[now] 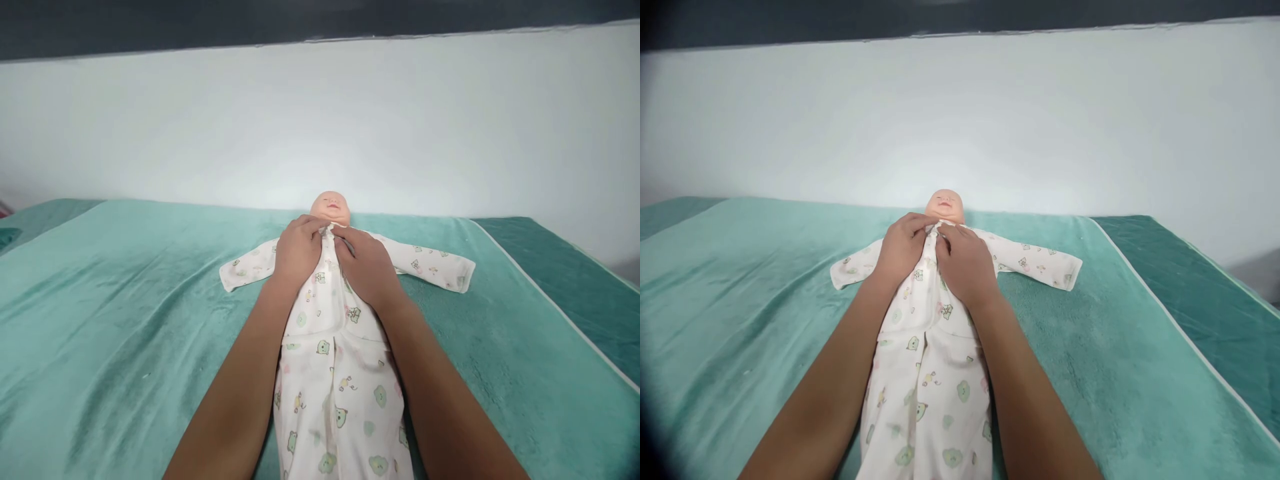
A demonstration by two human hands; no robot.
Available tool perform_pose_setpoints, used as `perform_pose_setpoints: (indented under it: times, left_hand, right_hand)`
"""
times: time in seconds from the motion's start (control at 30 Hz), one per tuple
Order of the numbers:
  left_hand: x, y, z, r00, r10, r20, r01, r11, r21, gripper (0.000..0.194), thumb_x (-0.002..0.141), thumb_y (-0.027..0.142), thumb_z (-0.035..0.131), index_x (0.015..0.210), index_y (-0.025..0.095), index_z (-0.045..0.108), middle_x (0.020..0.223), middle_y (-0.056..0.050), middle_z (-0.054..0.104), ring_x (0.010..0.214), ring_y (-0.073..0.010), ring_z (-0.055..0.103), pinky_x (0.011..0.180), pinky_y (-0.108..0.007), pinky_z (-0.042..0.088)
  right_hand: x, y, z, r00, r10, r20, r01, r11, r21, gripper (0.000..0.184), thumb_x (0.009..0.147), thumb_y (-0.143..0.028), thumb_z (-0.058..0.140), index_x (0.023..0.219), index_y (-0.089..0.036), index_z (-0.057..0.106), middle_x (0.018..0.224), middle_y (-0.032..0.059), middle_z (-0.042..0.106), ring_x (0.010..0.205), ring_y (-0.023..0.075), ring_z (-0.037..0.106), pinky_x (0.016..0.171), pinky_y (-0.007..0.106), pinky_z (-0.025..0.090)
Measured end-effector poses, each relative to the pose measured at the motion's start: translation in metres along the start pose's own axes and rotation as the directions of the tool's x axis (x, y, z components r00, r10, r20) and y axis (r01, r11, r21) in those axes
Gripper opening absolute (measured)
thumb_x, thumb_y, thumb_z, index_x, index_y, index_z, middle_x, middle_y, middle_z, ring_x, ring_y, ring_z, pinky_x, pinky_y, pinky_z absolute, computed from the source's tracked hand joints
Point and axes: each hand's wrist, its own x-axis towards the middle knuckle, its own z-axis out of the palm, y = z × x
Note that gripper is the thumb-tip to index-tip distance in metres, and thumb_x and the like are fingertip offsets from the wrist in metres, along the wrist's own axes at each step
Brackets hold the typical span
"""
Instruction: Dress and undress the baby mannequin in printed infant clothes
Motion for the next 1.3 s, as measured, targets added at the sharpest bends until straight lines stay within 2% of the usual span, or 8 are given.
perform_pose_setpoints:
  times: [0.17, 0.33, 0.47, 0.6, 0.77, 1.0, 1.1, 1.3]
  left_hand:
    - [-0.001, 0.0, 0.0, 0.999, 0.018, -0.042, -0.019, 1.0, -0.016, 0.04, 0.089, 0.009, 0.043, 0.107, 0.022, 0.076, 0.118, -0.005, 0.072, 0.112, -0.0212, 0.065, 0.102, -0.036, 0.05]
    - [-0.005, 0.005, -0.002, 0.999, 0.05, -0.003, -0.05, 0.999, 0.017, 0.041, 0.09, 0.009, 0.044, 0.108, 0.027, 0.076, 0.122, -0.002, 0.071, 0.116, -0.0231, 0.062, 0.101, -0.038, 0.05]
    - [-0.017, 0.008, -0.005, 1.0, 0.006, 0.005, -0.007, 0.998, 0.062, 0.041, 0.093, 0.013, 0.041, 0.116, 0.024, 0.074, 0.128, -0.005, 0.07, 0.12, -0.0277, 0.059, 0.1, -0.043, 0.049]
    - [-0.033, 0.004, -0.008, 0.999, 0.035, -0.016, -0.035, 0.999, -0.005, 0.041, 0.095, 0.016, 0.039, 0.122, 0.021, 0.07, 0.134, -0.006, 0.066, 0.127, -0.0256, 0.056, 0.109, -0.043, 0.045]
    - [-0.042, 0.001, -0.009, 0.991, 0.121, -0.057, -0.126, 0.986, -0.105, 0.036, 0.099, 0.022, 0.041, 0.122, 0.022, 0.069, 0.134, -0.006, 0.065, 0.128, -0.0217, 0.054, 0.114, -0.041, 0.042]
    - [-0.042, 0.005, -0.01, 0.986, 0.158, -0.053, -0.164, 0.976, -0.141, 0.038, 0.099, 0.019, 0.041, 0.124, 0.027, 0.069, 0.133, -0.005, 0.065, 0.127, -0.0197, 0.056, 0.112, -0.039, 0.044]
    - [-0.042, 0.006, -0.011, 0.988, 0.147, -0.046, -0.152, 0.977, -0.152, 0.039, 0.098, 0.018, 0.041, 0.121, 0.029, 0.071, 0.132, -0.004, 0.066, 0.127, -0.0186, 0.057, 0.111, -0.038, 0.044]
    - [-0.041, 0.008, -0.011, 0.991, 0.12, -0.057, -0.128, 0.975, -0.18, 0.032, 0.097, 0.019, 0.046, 0.109, 0.027, 0.075, 0.125, -0.004, 0.07, 0.122, -0.0196, 0.06, 0.11, -0.038, 0.045]
  right_hand:
    - [0.001, 0.0, -0.001, 0.996, 0.064, -0.064, -0.055, 0.99, 0.13, 0.023, 0.093, -0.024, 0.052, 0.095, -0.026, 0.075, 0.107, 0.0022, 0.078, 0.102, 0.0234, 0.068, 0.091, 0.037, 0.047]
    - [0.001, 0.0, -0.001, 0.985, 0.14, -0.099, -0.112, 0.963, 0.243, 0.026, 0.096, -0.032, 0.049, 0.092, -0.025, 0.073, 0.095, 0.0008, 0.077, 0.089, 0.0209, 0.067, 0.083, 0.035, 0.047]
    - [-0.009, -0.005, 0.003, 0.973, 0.114, -0.203, -0.093, 0.99, 0.108, 0.019, 0.092, -0.026, 0.052, 0.091, -0.023, 0.07, 0.099, 0.0053, 0.074, 0.096, 0.0236, 0.062, 0.09, 0.038, 0.045]
    - [-0.027, -0.01, 0.007, 0.958, 0.055, -0.282, -0.075, 0.995, -0.06, 0.017, 0.088, -0.025, 0.056, 0.099, -0.019, 0.068, 0.105, 0.0113, 0.067, 0.092, 0.0246, 0.06, 0.088, 0.04, 0.047]
    - [-0.03, -0.011, 0.006, 0.97, 0.019, -0.241, -0.048, 0.992, -0.118, 0.017, 0.087, -0.026, 0.059, 0.102, -0.02, 0.066, 0.103, 0.0092, 0.066, 0.083, 0.0214, 0.06, 0.08, 0.036, 0.047]
    - [-0.018, -0.014, 0.0, 0.981, 0.082, -0.178, -0.107, 0.985, -0.135, 0.012, 0.089, -0.027, 0.055, 0.096, -0.021, 0.064, 0.089, 0.004, 0.066, 0.071, 0.0189, 0.056, 0.069, 0.033, 0.04]
    - [-0.017, -0.014, -0.001, 0.98, 0.087, -0.177, -0.099, 0.993, -0.065, 0.014, 0.088, -0.025, 0.054, 0.097, -0.023, 0.065, 0.088, 0.0032, 0.067, 0.07, 0.0189, 0.057, 0.07, 0.034, 0.041]
    - [-0.015, -0.01, -0.005, 0.972, 0.19, -0.141, -0.171, 0.976, 0.137, 0.011, 0.085, -0.024, 0.054, 0.082, -0.024, 0.064, 0.081, 0.0004, 0.069, 0.072, 0.018, 0.059, 0.073, 0.033, 0.043]
